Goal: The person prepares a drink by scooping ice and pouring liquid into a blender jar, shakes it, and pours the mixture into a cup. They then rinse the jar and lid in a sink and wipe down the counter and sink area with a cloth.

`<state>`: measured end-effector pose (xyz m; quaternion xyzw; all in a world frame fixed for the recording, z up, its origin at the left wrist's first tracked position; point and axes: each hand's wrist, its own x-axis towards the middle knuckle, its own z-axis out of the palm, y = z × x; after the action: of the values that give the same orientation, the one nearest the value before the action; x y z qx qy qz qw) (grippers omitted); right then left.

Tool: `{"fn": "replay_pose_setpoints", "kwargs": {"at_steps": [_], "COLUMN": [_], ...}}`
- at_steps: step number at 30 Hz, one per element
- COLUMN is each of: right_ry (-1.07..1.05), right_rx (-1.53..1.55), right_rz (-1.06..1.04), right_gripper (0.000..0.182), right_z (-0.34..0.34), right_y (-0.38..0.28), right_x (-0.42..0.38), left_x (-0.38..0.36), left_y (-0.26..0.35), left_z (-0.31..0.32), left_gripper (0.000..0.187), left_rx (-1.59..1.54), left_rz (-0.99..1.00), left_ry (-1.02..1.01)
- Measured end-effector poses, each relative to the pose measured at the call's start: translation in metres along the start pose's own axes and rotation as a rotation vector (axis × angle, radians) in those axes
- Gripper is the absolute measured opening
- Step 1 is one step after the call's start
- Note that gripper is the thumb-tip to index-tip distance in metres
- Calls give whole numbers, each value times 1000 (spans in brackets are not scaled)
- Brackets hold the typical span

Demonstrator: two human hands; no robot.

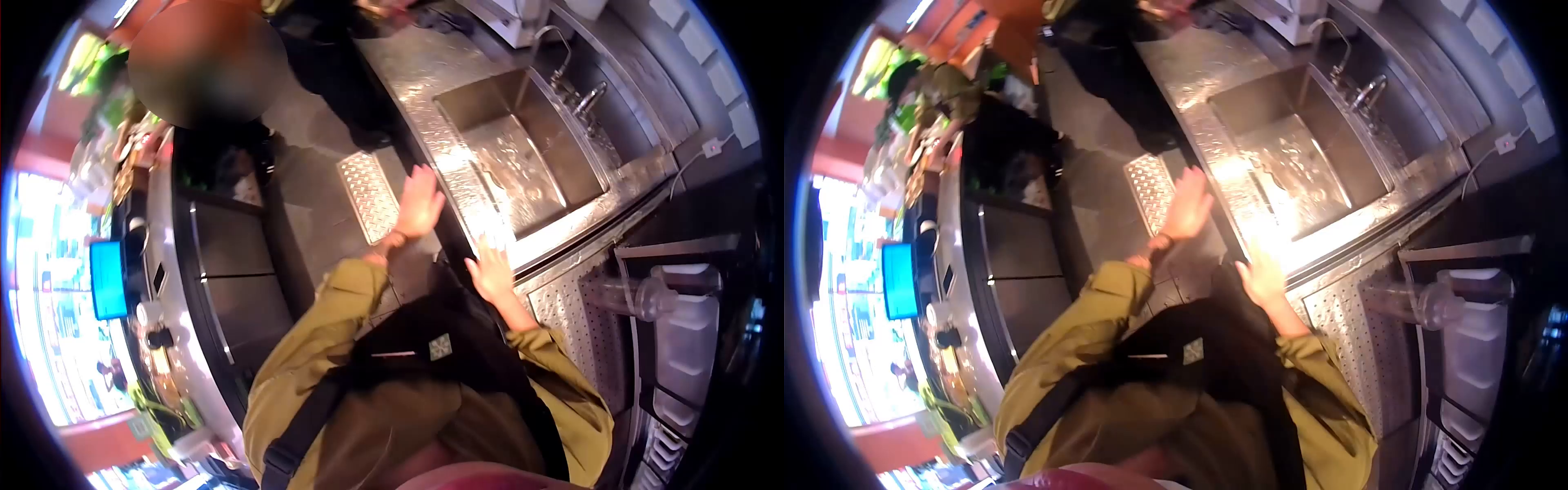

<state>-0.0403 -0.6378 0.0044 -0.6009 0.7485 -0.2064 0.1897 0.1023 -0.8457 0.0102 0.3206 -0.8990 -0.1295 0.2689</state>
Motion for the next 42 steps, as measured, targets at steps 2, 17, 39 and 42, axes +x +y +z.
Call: {"fn": "replay_pose_setpoints", "kwargs": {"at_steps": [2, 17, 39, 42], "right_ry": [9, 178, 1045, 910], "right_rx": [42, 99, 1419, 2387], "right_rz": [-122, 488, 922, 386], "right_gripper": [66, 48, 24, 26], "right_z": [13, -11, -41, 105], "right_y": [-2, 96, 203, 223], "right_x": [67, 256, 283, 269], "left_x": [52, 239, 237, 247], "left_y": [-59, -69, -13, -48], "left_z": [27, 240, 390, 377], "left_gripper": [66, 41, 32, 42], "left_rx": [103, -210, -390, -5], "left_rz": [-155, 87, 595, 571], "left_ry": [-134, -375, -885, -1077]}}
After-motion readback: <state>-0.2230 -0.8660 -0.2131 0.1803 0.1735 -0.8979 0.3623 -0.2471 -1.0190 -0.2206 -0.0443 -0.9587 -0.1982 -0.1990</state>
